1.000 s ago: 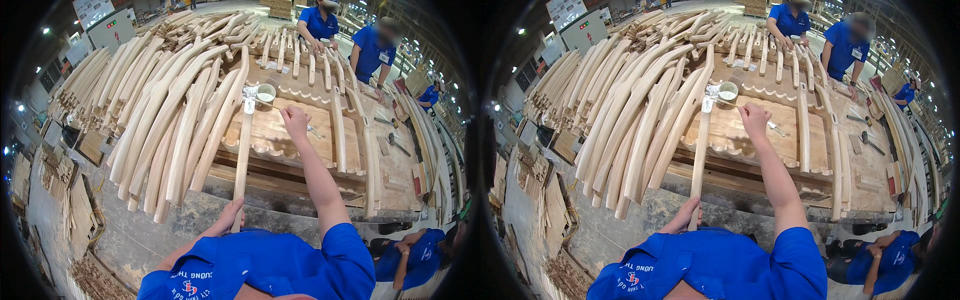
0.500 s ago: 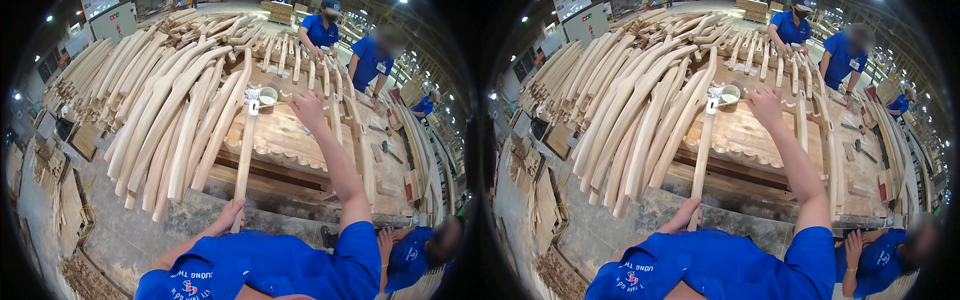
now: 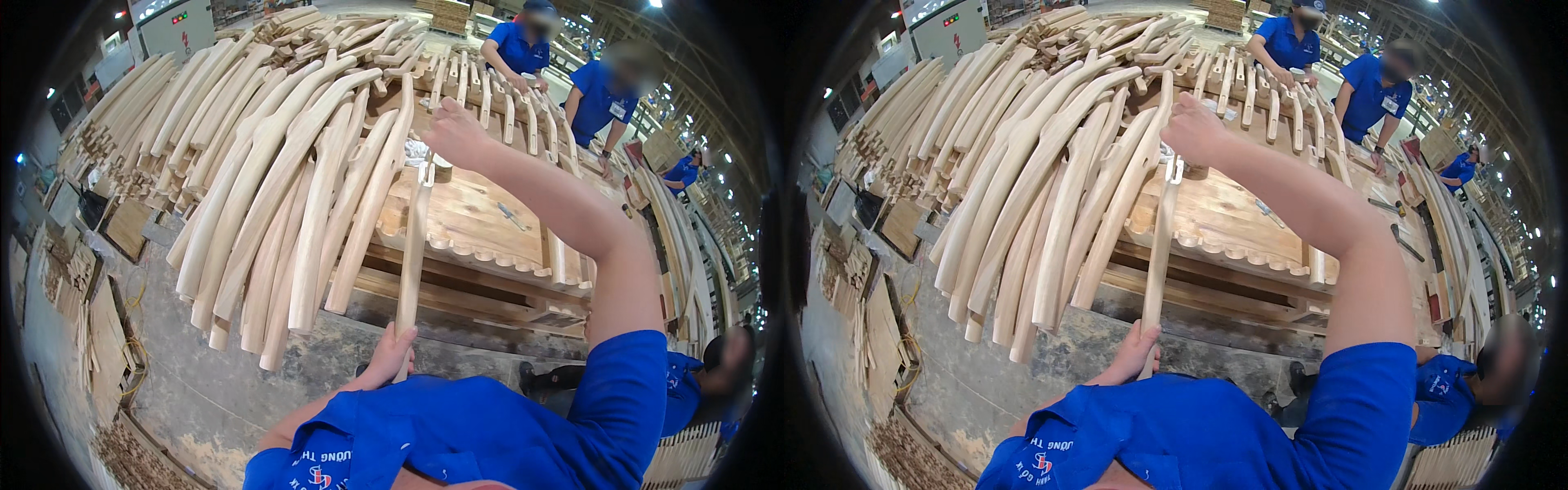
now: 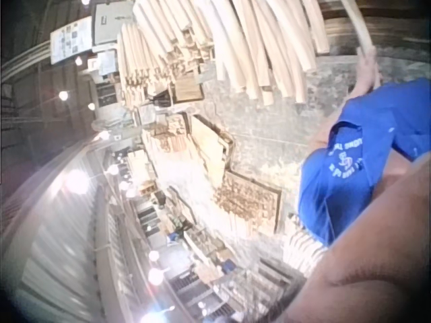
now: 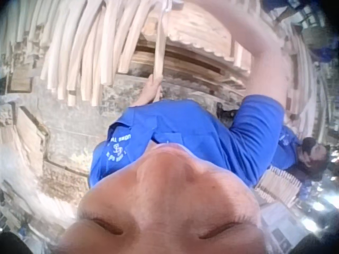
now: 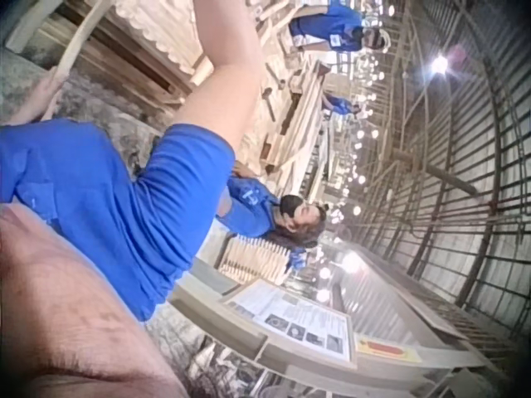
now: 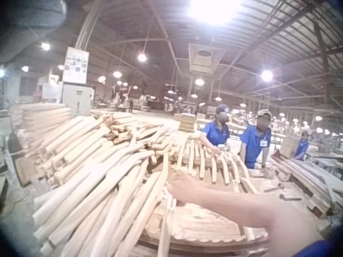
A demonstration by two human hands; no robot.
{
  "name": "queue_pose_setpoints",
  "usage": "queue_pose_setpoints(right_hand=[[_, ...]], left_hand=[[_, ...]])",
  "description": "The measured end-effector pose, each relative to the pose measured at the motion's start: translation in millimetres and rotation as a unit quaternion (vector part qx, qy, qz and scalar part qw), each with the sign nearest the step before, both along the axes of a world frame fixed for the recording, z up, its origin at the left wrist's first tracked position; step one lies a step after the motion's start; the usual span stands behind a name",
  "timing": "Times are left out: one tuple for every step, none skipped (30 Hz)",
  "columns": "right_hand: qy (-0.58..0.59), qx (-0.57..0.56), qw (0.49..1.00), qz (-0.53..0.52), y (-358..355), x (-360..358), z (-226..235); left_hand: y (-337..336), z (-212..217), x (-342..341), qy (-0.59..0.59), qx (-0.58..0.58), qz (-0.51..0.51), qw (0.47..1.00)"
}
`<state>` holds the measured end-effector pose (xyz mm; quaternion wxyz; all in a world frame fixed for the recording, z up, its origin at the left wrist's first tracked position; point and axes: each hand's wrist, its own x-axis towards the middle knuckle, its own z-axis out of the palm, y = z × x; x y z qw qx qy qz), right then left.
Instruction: The person repeatedly picks up wooden chair legs, applies glue to the mortise holes using a small stick, and places them on the table. The person works in a factory setting with other workers visible in the background.
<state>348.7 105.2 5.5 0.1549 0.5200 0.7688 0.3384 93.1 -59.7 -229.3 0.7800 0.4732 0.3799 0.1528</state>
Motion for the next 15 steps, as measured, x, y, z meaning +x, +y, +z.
queue_pose_setpoints(right_hand=[[-0.008, 0.022, 1.000, -0.006, 4, 3, -1], [-0.014, 0.043, 0.999, -0.009, 6, 4, -3], [-0.018, 0.040, 0.999, -0.018, 5, 6, -7], [-0.022, 0.036, 0.999, -0.029, 2, 8, -11], [-0.026, 0.033, 0.999, -0.035, -1, 3, -12], [-0.023, 0.018, 0.999, -0.018, -3, 0, -10], [-0.020, 0.003, 1.000, -0.001, -6, -1, -8], [-0.013, -0.009, 1.000, 0.011, -10, 1, -7], [-0.003, -0.008, 1.000, 0.005, -10, 0, -6], [0.006, -0.008, 1.000, 0.000, -7, -2, -4], [0.018, -0.004, 1.000, -0.007, -4, 2, -4], [0.012, 0.020, 1.000, -0.013, -3, 6, -3], [0.006, 0.043, 0.999, -0.020, -2, 10, -4], [0.000, 0.064, 0.998, -0.023, -1, 12, -5], [-0.004, 0.077, 0.997, -0.017, -2, 14, -7]], left_hand=[[-2, 1, 2, -0.005, -0.002, -0.001, 1.000], [-1, 1, 1, -0.005, -0.011, 0.001, 1.000], [-1, 2, 2, -0.005, -0.019, 0.002, 1.000], [-1, 2, 2, -0.005, -0.028, 0.002, 1.000], [1, 0, 0, -0.011, -0.022, 0.005, 1.000], [2, -1, -1, -0.017, -0.017, 0.007, 1.000], [3, -3, -2, -0.023, -0.011, 0.010, 1.000], [4, -1, -3, -0.020, -0.019, 0.009, 1.000], [3, 2, -3, -0.016, -0.027, 0.009, 0.999], [2, 3, -2, -0.013, -0.035, 0.010, 0.999], [2, 4, -2, -0.010, -0.030, 0.007, 0.999], [2, 3, -1, -0.008, -0.025, 0.005, 1.000], [1, 3, -1, -0.006, -0.020, 0.002, 1.000], [2, 4, -1, -0.007, -0.027, 0.005, 1.000], [2, 5, -1, -0.008, -0.035, 0.008, 0.999]])
